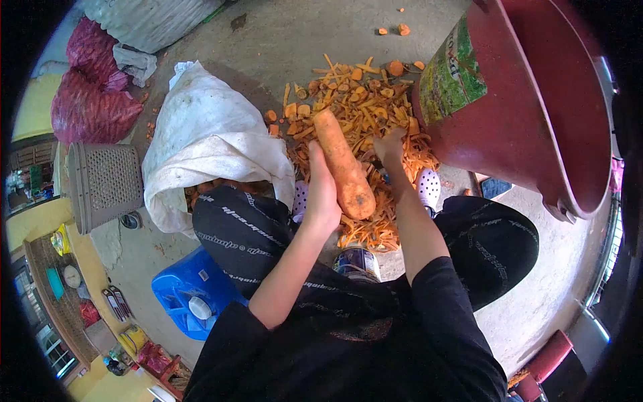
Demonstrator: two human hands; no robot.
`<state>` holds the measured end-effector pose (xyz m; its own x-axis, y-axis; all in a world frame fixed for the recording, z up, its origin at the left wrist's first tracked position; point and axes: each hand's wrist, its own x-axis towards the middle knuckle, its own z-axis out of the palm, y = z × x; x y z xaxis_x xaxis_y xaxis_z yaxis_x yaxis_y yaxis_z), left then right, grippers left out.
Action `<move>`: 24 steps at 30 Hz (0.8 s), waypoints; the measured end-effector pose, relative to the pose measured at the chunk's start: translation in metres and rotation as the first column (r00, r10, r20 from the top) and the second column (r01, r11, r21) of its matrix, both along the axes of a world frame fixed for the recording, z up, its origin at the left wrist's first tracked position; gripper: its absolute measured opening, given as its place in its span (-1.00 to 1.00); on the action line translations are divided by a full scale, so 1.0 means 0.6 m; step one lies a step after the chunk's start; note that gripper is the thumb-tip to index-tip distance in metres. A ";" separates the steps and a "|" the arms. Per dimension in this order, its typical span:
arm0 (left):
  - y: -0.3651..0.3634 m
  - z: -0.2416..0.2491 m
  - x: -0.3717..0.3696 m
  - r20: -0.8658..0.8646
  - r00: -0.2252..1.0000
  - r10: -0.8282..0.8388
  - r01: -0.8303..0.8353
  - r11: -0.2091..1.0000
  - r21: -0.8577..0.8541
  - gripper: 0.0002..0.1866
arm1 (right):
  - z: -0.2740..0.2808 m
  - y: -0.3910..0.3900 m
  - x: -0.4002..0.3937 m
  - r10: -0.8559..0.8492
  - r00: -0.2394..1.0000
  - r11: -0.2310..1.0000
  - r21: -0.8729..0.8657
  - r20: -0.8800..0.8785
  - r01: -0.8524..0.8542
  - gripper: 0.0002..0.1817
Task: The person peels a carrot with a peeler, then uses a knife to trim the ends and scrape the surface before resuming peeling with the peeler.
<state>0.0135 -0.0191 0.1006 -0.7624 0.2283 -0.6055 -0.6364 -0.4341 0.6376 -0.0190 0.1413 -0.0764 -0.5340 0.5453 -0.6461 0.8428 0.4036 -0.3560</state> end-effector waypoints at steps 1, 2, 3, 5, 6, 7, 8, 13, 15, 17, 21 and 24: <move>-0.004 0.005 -0.002 0.059 0.998 0.002 -0.010 0.992 0.124 -0.51 | 0.010 0.008 0.002 -0.015 1.000 1.000 0.005 0.014 0.015 0.06; -0.006 0.007 -0.001 0.037 0.999 -0.021 0.014 0.987 0.162 -0.50 | 0.019 0.018 0.006 0.044 0.999 0.998 0.038 -0.030 -0.043 0.04; -0.006 0.010 0.001 0.074 0.997 -0.027 0.014 0.985 0.173 -0.49 | 0.030 0.031 0.011 0.103 0.992 0.992 0.075 -0.071 -0.098 0.02; -0.006 0.019 0.005 0.148 0.988 -0.046 0.016 0.980 0.196 -0.47 | 0.048 0.066 0.023 0.192 0.956 0.979 0.110 -0.220 -0.171 -0.03; -0.005 0.029 0.005 0.145 0.983 -0.110 0.092 0.987 0.129 -0.51 | 0.057 0.091 0.022 0.220 0.918 0.975 0.109 -0.329 -0.195 -0.06; -0.004 0.024 0.006 0.117 0.982 -0.146 0.136 0.987 0.083 -0.52 | 0.063 0.107 0.020 0.246 0.868 0.969 0.111 -0.431 -0.220 -0.08; -0.003 0.011 0.007 0.090 0.979 -0.180 0.178 0.983 0.035 -0.53 | 0.095 0.111 0.012 0.267 0.867 0.959 0.207 -0.420 -0.195 -0.21; -0.005 0.019 0.012 0.139 0.973 -0.186 0.152 0.962 0.226 -0.59 | 0.271 0.123 0.022 0.028 0.829 0.930 -0.289 -0.558 -0.226 -0.49; -0.009 0.004 0.012 0.160 0.976 -0.149 0.094 0.946 0.310 -0.62 | 0.363 0.078 0.050 -0.302 0.772 0.782 -0.608 -0.559 -0.135 -0.55; -0.007 0.002 0.011 0.168 0.977 -0.132 0.067 0.936 0.345 -0.64 | 0.422 0.051 0.077 -0.339 0.741 0.726 -0.662 -0.580 -0.186 -0.61; -0.008 0.016 0.013 0.195 0.956 -0.219 0.122 0.901 0.417 -0.65 | 0.457 0.026 0.125 -0.339 0.581 0.718 -0.603 -0.740 -0.348 -0.66; -0.003 0.037 0.018 0.144 0.954 -0.261 0.162 0.861 0.482 -0.63 | 0.456 0.021 0.137 -0.483 0.560 0.602 -0.720 -0.673 -0.346 -0.71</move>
